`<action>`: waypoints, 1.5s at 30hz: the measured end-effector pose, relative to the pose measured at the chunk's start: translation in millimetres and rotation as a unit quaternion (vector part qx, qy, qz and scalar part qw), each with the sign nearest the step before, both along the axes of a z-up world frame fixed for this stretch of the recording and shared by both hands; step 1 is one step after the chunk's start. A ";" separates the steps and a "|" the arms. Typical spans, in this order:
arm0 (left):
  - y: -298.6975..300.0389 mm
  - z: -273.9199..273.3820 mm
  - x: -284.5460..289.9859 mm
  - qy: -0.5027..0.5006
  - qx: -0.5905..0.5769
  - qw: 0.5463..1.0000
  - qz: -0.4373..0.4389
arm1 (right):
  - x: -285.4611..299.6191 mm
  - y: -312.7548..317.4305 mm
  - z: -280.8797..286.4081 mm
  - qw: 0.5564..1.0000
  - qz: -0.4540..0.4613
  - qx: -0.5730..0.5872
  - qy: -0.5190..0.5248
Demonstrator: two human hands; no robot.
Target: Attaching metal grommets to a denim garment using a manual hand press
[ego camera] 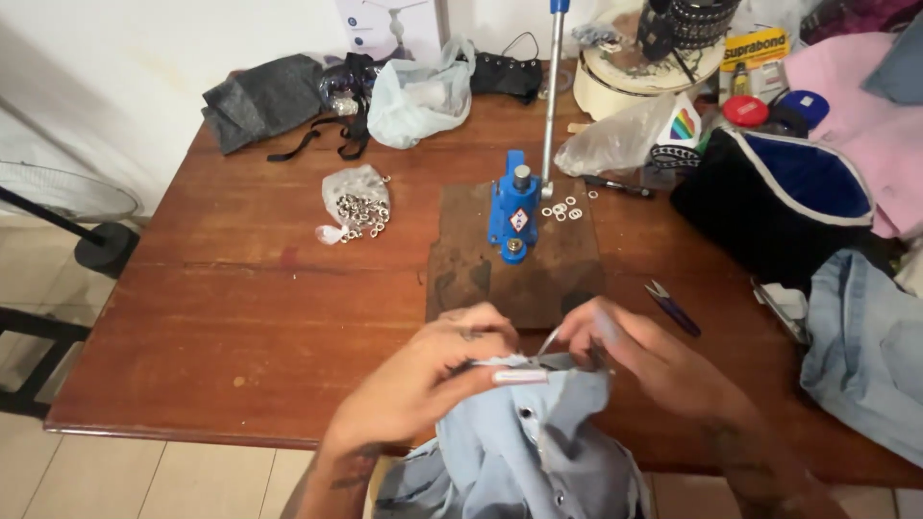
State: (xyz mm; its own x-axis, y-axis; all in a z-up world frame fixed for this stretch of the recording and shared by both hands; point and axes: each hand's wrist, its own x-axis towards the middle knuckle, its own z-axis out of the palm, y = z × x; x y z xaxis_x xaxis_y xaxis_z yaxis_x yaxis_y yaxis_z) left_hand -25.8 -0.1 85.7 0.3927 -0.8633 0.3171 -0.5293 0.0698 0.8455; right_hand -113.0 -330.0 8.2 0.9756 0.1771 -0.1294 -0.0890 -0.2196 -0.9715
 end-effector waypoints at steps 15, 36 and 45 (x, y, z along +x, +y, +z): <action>-24.8 -98.3 -14.5 0.047 0.080 0.970 0.226 | 46.9 -10.0 -53.9 0.982 0.050 -0.004 -0.181; -5.2 -181.9 -34.5 0.033 0.019 0.989 0.143 | 116.4 60.0 -42.4 0.797 0.087 -0.313 -0.509; 7.6 -179.4 -39.3 0.001 0.027 0.995 0.098 | 327.5 232.8 -154.6 0.719 -0.006 -0.591 -0.366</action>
State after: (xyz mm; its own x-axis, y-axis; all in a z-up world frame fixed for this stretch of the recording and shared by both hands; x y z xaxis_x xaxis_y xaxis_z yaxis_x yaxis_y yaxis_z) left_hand -65.1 7.5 -93.8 0.5559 -0.7857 0.2714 -0.5269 -0.0805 0.8461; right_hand 214.6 -97.2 -146.4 0.8596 0.3569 0.3656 0.3426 -0.9335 0.1058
